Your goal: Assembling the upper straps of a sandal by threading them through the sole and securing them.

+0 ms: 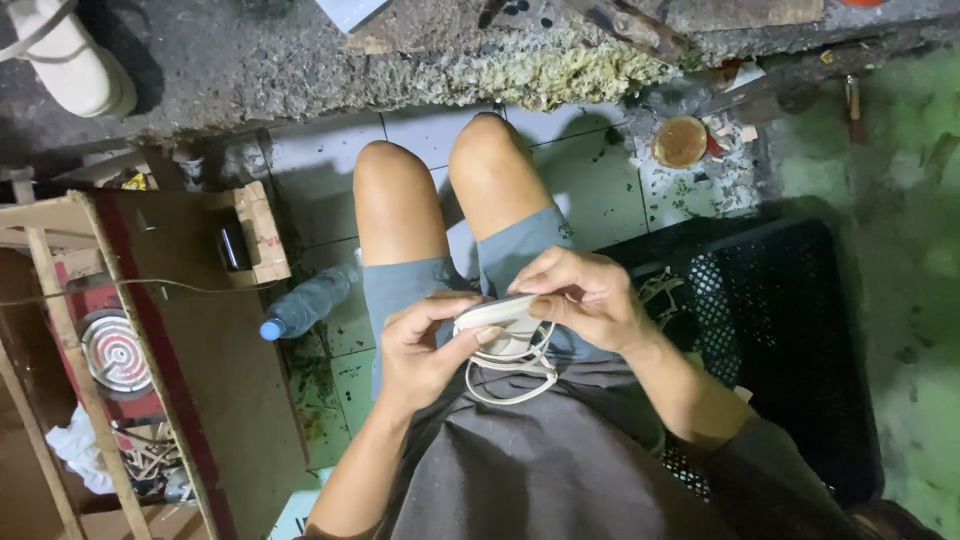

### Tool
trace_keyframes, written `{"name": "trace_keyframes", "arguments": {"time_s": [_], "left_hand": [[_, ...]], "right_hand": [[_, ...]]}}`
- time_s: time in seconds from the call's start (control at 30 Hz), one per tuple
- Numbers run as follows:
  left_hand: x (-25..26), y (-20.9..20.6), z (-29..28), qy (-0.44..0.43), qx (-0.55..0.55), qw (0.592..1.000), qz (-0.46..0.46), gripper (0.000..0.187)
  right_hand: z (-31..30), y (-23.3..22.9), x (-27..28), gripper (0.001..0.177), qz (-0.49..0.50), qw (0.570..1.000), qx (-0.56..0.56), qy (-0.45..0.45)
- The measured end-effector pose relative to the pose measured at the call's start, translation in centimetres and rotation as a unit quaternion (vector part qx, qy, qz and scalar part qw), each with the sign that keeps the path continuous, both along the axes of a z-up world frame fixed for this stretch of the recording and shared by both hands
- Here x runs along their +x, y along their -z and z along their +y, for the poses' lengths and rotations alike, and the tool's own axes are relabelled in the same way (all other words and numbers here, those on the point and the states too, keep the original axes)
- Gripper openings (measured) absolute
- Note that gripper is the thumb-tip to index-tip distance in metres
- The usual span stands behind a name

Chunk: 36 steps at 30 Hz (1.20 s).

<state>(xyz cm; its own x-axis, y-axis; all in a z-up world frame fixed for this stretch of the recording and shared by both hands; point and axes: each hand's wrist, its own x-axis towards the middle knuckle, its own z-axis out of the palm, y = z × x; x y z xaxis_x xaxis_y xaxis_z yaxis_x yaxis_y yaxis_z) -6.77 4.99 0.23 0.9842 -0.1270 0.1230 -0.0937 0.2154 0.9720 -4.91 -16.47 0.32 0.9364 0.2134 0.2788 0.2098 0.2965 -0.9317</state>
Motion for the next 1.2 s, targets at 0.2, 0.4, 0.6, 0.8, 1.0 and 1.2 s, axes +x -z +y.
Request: {"name": "trace_keyframes", "arguments": {"time_s": [0.2,0.4,0.6,0.8,1.0,1.2], "left_hand": [[0.0,-2.0,-1.3,0.019,0.054,0.998,-0.026,0.027],[0.0,-2.8,-1.3,0.017,0.152,0.988,-0.010,0.016],[3.2,-6.3,0.2,-0.053,-0.046,0.997,-0.022,0.034],[4.7,-4.6,2.8,0.020,0.205,0.974,-0.097,0.028],[4.0,-0.6,2.8,-0.009,0.189,0.976,-0.110,0.023],[3.7,3.4,4.6,0.017,0.122,0.989,-0.085,0.020]], "right_hand": [[-0.2,-5.9,1.8,0.041,-0.124,0.971,-0.202,-0.033],[1.5,-5.3,2.2,0.007,-0.145,0.965,-0.216,-0.028],[1.8,-8.5,5.1,0.037,-0.147,0.974,-0.172,-0.021],[4.9,-4.7,5.5,0.025,-0.215,0.943,-0.247,0.064],[5.7,-2.0,6.0,0.008,-0.268,0.928,-0.257,0.021],[6.1,-2.8,6.9,0.016,-0.258,0.937,-0.234,-0.013]]}}
